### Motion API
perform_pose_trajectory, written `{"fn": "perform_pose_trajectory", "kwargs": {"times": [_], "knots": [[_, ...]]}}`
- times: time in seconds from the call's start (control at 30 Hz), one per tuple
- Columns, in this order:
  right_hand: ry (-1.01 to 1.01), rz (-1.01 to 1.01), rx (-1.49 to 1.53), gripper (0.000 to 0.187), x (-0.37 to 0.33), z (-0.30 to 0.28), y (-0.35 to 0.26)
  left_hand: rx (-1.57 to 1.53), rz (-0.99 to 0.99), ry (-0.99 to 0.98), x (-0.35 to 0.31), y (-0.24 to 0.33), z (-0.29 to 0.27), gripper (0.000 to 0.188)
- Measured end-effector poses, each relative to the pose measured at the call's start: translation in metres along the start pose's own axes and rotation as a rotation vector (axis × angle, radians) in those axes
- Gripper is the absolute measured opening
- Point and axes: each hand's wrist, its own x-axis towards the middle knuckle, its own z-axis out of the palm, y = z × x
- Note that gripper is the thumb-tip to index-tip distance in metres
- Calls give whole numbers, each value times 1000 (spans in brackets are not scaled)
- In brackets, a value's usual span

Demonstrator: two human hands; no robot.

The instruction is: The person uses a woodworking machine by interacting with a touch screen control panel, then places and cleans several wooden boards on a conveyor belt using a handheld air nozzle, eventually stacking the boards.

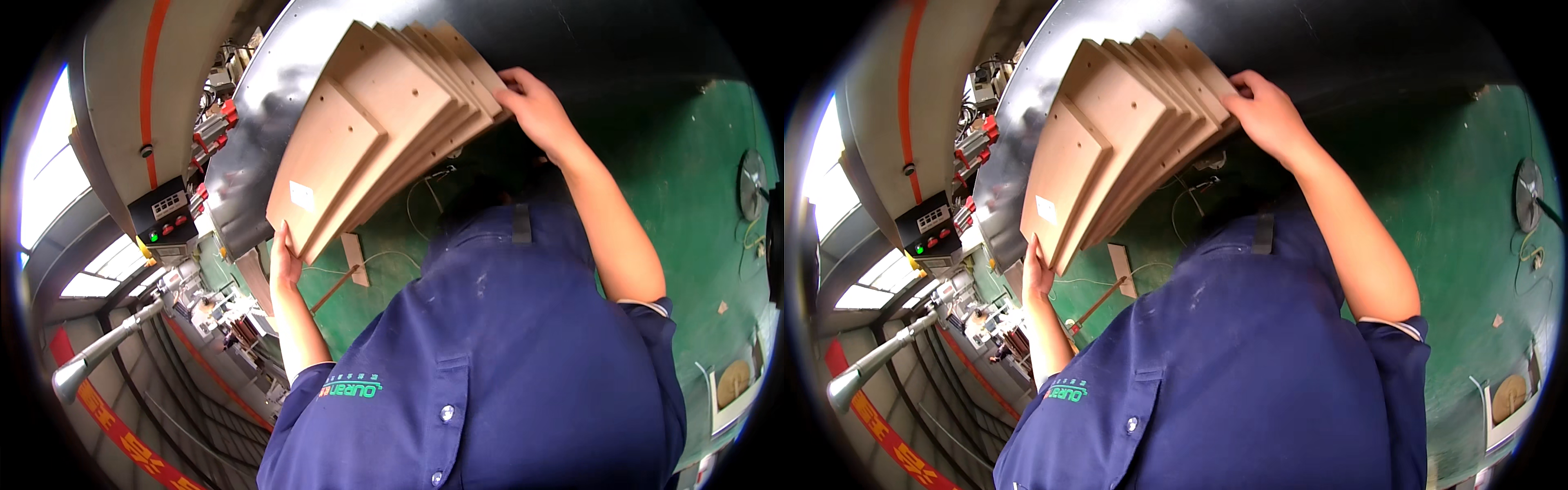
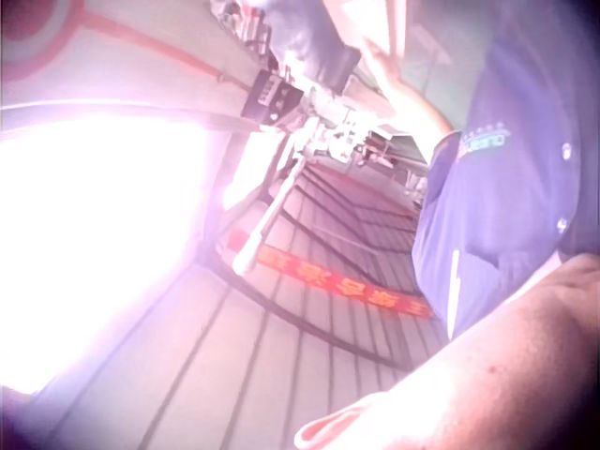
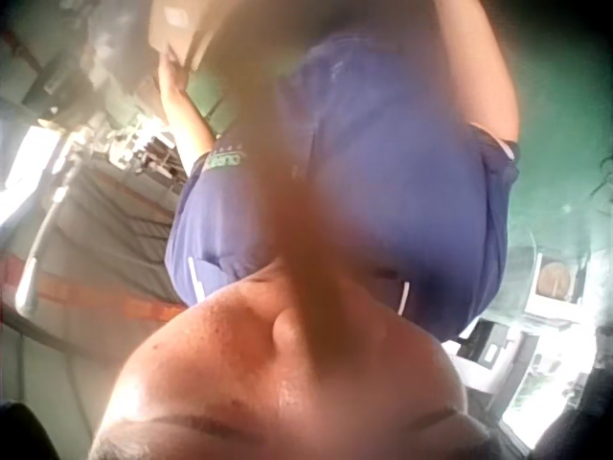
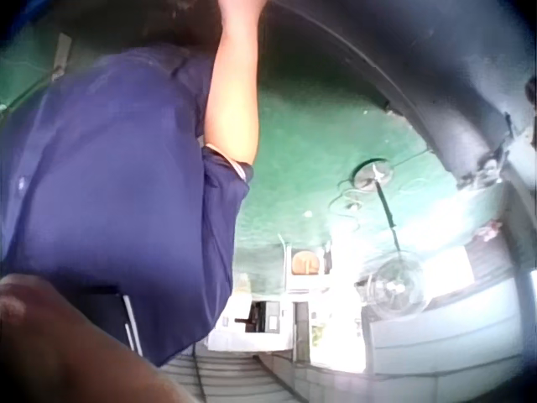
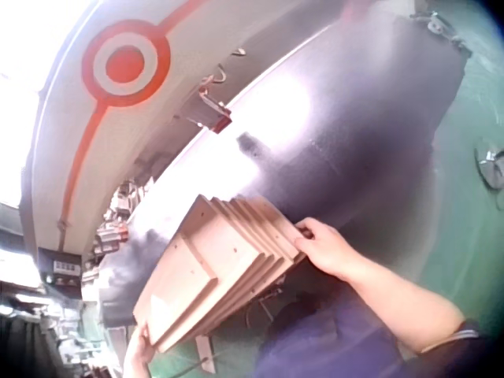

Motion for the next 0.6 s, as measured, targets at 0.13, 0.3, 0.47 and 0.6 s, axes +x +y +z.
{"fn": "perform_pose_trajectory", "kwargs": {"times": [0.13, 0.3, 0.47, 0.6], "knots": [[123, 40, 67, 44, -32, 3, -3, -63, 53, -113, -1, 2, 4, 57], [235, 78, 201, 40, -89, 14, 7, -157, 84, -232, -1, -13, -7, 57], [259, 84, 178, 36, -126, 20, 11, -416, 132, -310, 22, -42, -9, 56], [275, 76, 139, 37, -132, 20, -4, -577, 183, -374, 14, -55, -3, 60]]}}
